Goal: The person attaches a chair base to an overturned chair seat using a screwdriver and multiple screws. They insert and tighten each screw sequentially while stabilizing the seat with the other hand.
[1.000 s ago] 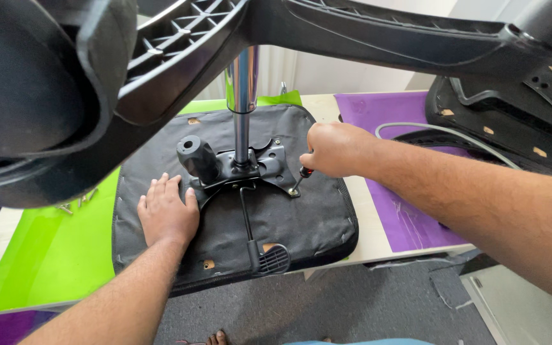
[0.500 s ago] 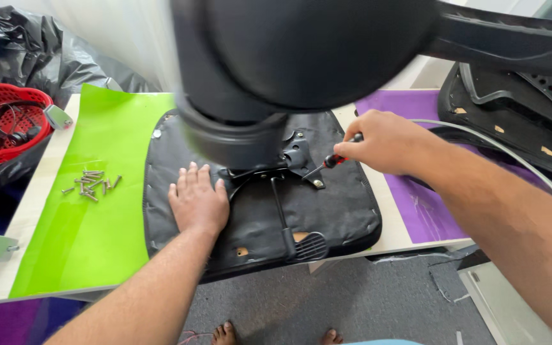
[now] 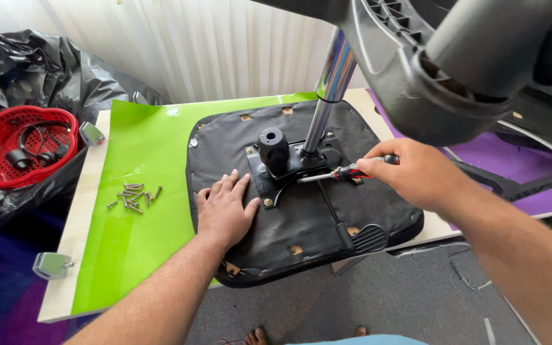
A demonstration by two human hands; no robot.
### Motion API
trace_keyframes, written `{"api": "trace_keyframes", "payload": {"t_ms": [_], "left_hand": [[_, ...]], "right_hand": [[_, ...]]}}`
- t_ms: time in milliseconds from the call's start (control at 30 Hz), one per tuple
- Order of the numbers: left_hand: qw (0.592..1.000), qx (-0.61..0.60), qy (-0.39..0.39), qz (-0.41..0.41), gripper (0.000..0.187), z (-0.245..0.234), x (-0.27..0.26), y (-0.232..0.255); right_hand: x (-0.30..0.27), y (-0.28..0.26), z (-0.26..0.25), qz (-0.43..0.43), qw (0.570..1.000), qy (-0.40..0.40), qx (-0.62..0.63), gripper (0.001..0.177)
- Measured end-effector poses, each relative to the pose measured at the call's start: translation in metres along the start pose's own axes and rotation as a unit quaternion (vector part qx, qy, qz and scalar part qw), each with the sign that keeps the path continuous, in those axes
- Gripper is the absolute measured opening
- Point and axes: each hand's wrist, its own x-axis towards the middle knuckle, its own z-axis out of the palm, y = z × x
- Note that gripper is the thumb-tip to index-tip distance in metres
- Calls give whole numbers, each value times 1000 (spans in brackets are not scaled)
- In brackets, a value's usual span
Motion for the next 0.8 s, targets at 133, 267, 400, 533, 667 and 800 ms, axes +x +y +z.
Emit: {"api": "trace_keyframes", "payload": {"t_ms": [133, 267, 400, 533, 667, 800], "left_hand": [[996, -30, 52, 65, 66, 3, -10, -10], [999, -26, 28, 24, 64, -3, -19, -4], [1000, -17, -10, -24, 64, -13, -23, 1], [997, -26, 4, -75, 66, -11, -23, 0], [972, -102, 100, -185, 80, 2, -13, -10], [924, -232, 107, -284, 101, 19, -4, -23]], "right_hand": [[-8, 13, 34, 38, 977, -39, 209, 34], [-16, 18, 69, 10, 970, -28, 242, 33], [-25, 13, 90, -11, 990, -3, 138, 32], [-28, 1, 97, 5, 999, -4, 43, 30], [-32, -4, 106, -37, 996, 37, 77, 30], [-40, -3, 118, -51, 997, 40, 34, 32]]}}
